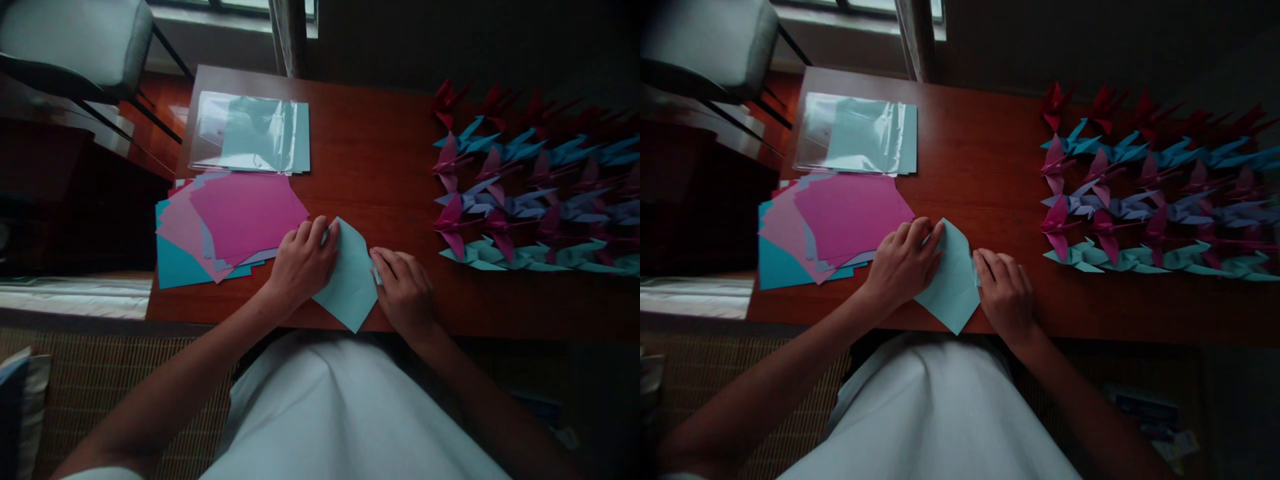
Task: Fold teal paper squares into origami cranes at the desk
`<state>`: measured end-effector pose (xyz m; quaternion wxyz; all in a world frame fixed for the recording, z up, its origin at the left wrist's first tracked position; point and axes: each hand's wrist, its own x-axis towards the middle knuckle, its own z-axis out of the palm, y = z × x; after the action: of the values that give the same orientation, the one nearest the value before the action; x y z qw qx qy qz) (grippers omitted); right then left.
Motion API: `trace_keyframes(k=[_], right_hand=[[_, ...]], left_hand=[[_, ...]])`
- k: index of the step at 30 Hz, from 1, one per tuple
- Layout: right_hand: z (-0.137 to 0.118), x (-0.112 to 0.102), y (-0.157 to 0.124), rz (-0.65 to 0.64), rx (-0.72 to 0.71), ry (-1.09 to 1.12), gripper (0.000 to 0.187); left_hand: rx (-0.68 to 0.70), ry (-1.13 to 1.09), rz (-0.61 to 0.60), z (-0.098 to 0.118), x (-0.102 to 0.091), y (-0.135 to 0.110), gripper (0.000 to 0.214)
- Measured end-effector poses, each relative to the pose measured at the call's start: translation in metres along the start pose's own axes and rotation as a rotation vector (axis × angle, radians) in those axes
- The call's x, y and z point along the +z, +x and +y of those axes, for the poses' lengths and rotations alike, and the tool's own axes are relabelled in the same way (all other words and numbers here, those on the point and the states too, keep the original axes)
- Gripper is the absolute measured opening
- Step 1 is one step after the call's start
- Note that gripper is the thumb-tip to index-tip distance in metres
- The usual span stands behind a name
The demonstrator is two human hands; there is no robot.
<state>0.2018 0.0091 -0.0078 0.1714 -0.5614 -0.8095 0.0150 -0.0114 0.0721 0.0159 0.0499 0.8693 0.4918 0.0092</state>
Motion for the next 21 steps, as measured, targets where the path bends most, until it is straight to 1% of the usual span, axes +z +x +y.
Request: trace_keyframes(k=[2,5,10,14,21], right_hand=[[-0.0005,0.0005,0.0009,0.000,-0.024,0.012,0.051],[-0.0019,0.0016,0.0018,-0.004,-0.102,0.033,0.056],[-0.0007,0.0037,0.0024,-0.068,-0.224,0.031,0.054],[0.0007,0.0039,0.0031,-0.102,-0.255,0.018,0.052],[0.0008,0.0009,0.0055,-0.108,-0.311,0.020,0.050]], left_hand=[[-0.012,0.003,-0.024,0.0012,-0.0012,0.0009,0.053],[-0.015,0.025,-0.046,0.0038,-0.0026,0.0019,0.054],[-0.009,0.059,-0.058,0.0057,-0.0032,0.0029,0.055],[-0.023,0.026,-0.060,0.0046,-0.0020,0.0032,0.056],[-0.014,0.019,-0.055,0.0027,-0.0002,0.0025,0.056]])
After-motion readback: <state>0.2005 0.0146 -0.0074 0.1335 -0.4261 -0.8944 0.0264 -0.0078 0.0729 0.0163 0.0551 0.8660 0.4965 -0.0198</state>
